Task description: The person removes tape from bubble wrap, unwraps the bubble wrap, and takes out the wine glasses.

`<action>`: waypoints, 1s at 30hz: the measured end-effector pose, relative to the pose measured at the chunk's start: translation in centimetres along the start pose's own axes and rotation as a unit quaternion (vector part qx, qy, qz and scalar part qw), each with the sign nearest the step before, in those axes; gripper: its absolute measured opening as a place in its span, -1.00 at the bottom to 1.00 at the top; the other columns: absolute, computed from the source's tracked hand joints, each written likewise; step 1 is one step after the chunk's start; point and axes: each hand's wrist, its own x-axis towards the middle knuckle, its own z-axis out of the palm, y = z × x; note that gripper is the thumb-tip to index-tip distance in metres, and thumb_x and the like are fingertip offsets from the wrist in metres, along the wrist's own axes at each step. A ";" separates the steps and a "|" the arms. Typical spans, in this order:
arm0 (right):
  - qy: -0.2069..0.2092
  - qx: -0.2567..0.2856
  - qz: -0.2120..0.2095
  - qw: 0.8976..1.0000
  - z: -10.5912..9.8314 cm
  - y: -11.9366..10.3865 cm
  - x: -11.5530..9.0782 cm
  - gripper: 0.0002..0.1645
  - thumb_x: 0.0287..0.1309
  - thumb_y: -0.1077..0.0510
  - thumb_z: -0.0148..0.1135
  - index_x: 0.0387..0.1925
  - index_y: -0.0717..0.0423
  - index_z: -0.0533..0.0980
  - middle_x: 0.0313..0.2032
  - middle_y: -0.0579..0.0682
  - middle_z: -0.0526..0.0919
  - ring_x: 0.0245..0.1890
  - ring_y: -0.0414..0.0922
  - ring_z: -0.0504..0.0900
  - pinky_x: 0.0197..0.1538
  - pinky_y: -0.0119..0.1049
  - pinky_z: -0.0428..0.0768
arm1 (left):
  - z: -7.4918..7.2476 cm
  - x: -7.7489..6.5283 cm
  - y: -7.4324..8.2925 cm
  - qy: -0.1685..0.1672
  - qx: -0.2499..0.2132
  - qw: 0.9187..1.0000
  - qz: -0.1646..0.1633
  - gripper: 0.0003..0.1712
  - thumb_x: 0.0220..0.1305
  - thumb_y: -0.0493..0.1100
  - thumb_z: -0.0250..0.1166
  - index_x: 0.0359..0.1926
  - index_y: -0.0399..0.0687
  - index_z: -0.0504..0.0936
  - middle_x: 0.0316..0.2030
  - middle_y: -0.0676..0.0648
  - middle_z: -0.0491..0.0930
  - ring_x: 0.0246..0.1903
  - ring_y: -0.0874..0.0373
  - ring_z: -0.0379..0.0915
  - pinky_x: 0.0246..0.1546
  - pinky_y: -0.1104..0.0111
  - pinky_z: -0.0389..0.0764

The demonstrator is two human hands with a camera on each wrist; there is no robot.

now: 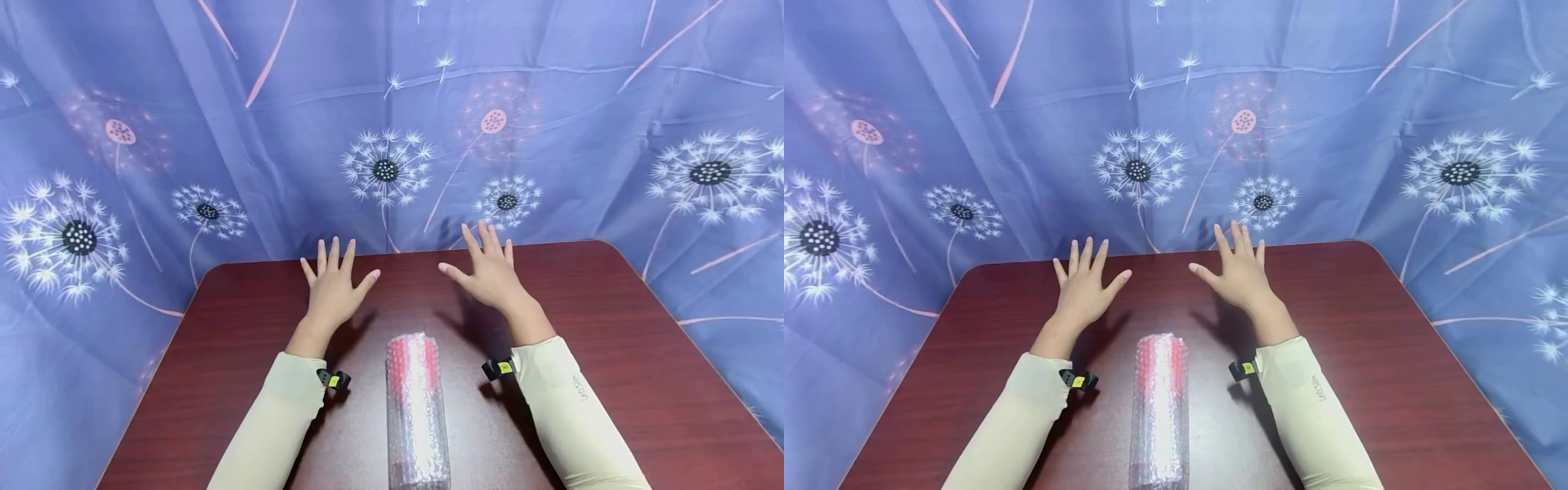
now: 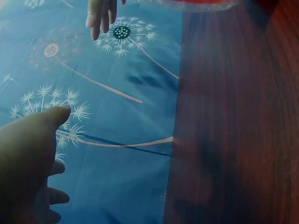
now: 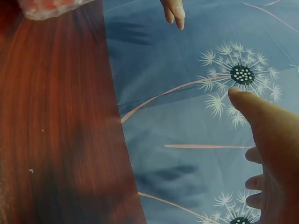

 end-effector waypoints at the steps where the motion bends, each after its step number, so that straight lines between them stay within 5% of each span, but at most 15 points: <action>1: -0.001 -0.001 -0.002 1.000 0.1 0.0 0.0 0.19 0.23 -0.58 0.01 0.63 -0.15 -0.19 0.62 0.22 -0.24 0.62 0.19 -0.37 0.52 0.36 -0.40 | 0.0 0.0 0.0 -0.001 0.002 1.000 -0.001 0.03 0.36 0.56 -0.12 0.63 0.13 -0.05 0.62 -0.21 -0.17 0.61 -0.21 -0.55 0.44 -0.38 -0.47; 10: 0.013 0.015 -0.050 0.999 -0.2 -0.3 0.4 0.10 0.35 -0.37 0.09 0.63 -0.03 -0.18 0.60 0.25 -0.12 0.60 0.23 -0.13 0.56 0.30 -0.16 | 0.0 -0.9 0.0 0.003 0.030 0.999 0.033 -0.21 0.42 0.34 0.09 0.46 -0.01 0.37 0.50 -0.22 0.24 0.61 -0.18 -0.27 0.46 -0.36 -0.43; 20: 0.011 0.001 -0.105 0.994 -0.2 -0.4 -0.7 0.03 0.34 -0.29 0.18 0.60 0.04 0.00 0.56 0.24 0.06 0.59 0.20 -0.03 0.57 0.22 -0.07 | 0.2 -1.9 1.0 -0.023 0.004 0.997 0.067 -0.30 0.47 0.23 0.09 0.43 -0.09 0.40 0.37 -0.19 0.45 0.49 -0.17 0.17 0.51 -0.22 0.01; 25: -0.001 0.004 -0.120 0.993 -0.5 -0.6 -1.6 -0.04 0.36 -0.27 0.18 0.57 0.06 0.10 0.53 0.21 0.15 0.55 0.22 0.08 0.55 0.22 0.02 | 0.2 -2.6 1.5 -0.048 -0.037 0.992 0.108 -0.33 0.50 0.22 0.06 0.41 -0.09 0.43 0.35 -0.17 0.49 0.39 -0.11 0.36 0.43 -0.03 0.32; 30: -0.015 0.008 -0.138 0.990 -0.8 -1.1 -2.6 -0.07 0.36 -0.29 0.16 0.56 0.02 0.14 0.52 0.18 0.18 0.53 0.22 0.14 0.52 0.23 0.10 | -0.3 -3.6 1.9 -0.085 -0.111 0.985 0.105 -0.36 0.48 0.26 0.08 0.40 0.05 0.46 0.34 -0.05 0.50 0.37 -0.01 0.40 0.38 0.02 0.40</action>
